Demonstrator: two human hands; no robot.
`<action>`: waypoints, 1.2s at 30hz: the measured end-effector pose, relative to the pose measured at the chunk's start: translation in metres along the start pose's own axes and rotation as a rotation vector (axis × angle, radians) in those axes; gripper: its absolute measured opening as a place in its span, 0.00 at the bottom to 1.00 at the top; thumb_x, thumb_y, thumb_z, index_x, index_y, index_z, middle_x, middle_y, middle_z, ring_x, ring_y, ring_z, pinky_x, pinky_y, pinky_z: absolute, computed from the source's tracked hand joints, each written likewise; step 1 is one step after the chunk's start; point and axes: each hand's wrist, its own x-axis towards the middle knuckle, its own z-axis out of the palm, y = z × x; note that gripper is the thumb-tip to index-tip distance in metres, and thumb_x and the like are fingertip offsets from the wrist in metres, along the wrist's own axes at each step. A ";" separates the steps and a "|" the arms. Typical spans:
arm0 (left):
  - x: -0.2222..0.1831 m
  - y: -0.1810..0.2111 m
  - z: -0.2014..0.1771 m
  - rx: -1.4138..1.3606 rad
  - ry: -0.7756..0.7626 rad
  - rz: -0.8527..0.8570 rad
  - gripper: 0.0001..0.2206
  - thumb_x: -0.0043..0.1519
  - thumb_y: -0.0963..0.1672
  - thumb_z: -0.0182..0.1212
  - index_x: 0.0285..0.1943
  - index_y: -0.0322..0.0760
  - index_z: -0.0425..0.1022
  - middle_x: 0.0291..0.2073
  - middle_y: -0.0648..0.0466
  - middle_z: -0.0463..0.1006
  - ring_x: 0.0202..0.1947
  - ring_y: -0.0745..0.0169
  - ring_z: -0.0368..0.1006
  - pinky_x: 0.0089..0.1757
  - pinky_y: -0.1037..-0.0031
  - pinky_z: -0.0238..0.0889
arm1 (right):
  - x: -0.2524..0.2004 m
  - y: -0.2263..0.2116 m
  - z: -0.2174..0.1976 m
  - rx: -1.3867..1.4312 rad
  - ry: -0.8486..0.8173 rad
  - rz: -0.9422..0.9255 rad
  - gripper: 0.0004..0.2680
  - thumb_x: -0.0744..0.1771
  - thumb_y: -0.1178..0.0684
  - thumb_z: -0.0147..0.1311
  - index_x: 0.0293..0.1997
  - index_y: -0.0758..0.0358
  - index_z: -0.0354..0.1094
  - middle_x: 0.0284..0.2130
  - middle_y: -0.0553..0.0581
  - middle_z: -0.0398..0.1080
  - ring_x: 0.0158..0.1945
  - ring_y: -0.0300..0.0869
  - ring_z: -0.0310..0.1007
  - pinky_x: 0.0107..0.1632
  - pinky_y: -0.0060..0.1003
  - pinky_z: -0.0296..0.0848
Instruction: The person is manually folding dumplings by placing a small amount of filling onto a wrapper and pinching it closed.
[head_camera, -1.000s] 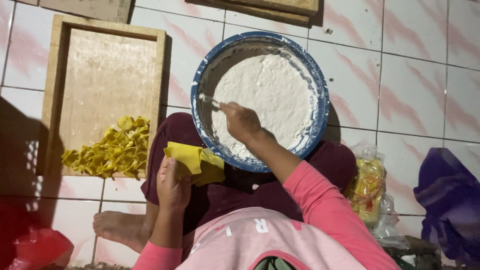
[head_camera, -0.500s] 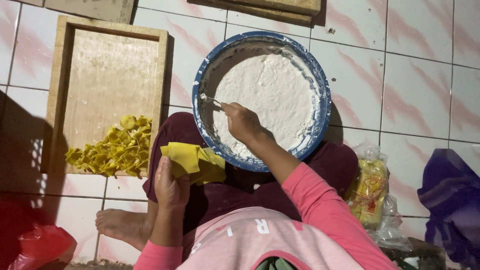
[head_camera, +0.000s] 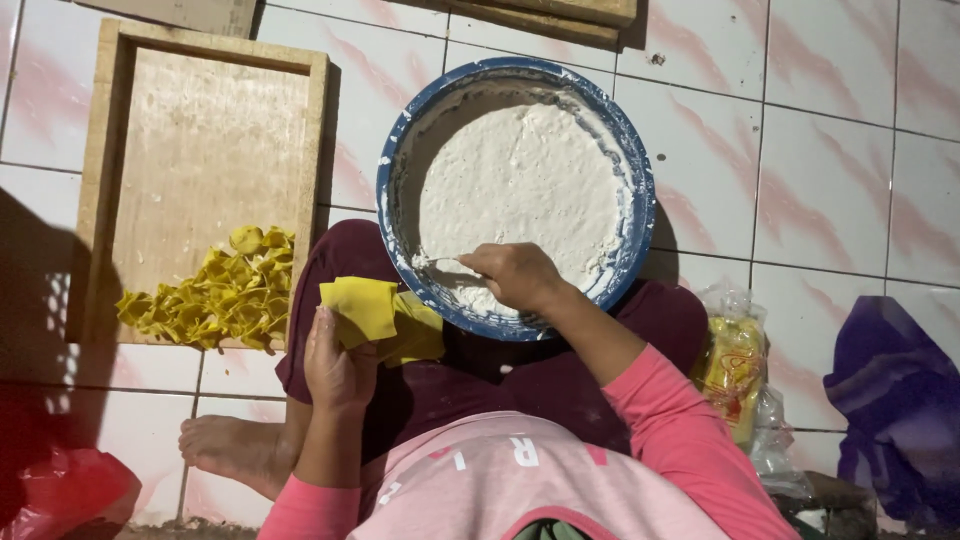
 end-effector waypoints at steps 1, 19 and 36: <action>0.001 0.000 0.000 0.003 0.001 0.000 0.16 0.73 0.48 0.44 0.62 0.39 0.72 0.53 0.42 0.80 0.50 0.41 0.79 0.54 0.43 0.72 | 0.004 0.003 0.003 0.003 0.000 0.000 0.14 0.67 0.60 0.49 0.57 0.52 0.74 0.42 0.56 0.78 0.47 0.55 0.79 0.49 0.50 0.79; 0.009 -0.009 -0.013 -0.008 0.078 -0.033 0.15 0.73 0.50 0.45 0.60 0.41 0.73 0.51 0.41 0.81 0.48 0.39 0.79 0.52 0.40 0.72 | -0.007 0.017 0.014 0.024 -0.071 0.054 0.14 0.66 0.57 0.50 0.57 0.47 0.73 0.43 0.54 0.77 0.49 0.55 0.78 0.52 0.52 0.78; 0.007 -0.007 -0.012 -0.028 0.100 -0.028 0.15 0.72 0.49 0.46 0.60 0.41 0.73 0.52 0.42 0.80 0.50 0.40 0.78 0.53 0.41 0.71 | 0.004 -0.002 0.036 0.709 -0.155 0.450 0.07 0.65 0.59 0.56 0.44 0.64 0.80 0.19 0.57 0.77 0.24 0.42 0.76 0.31 0.36 0.75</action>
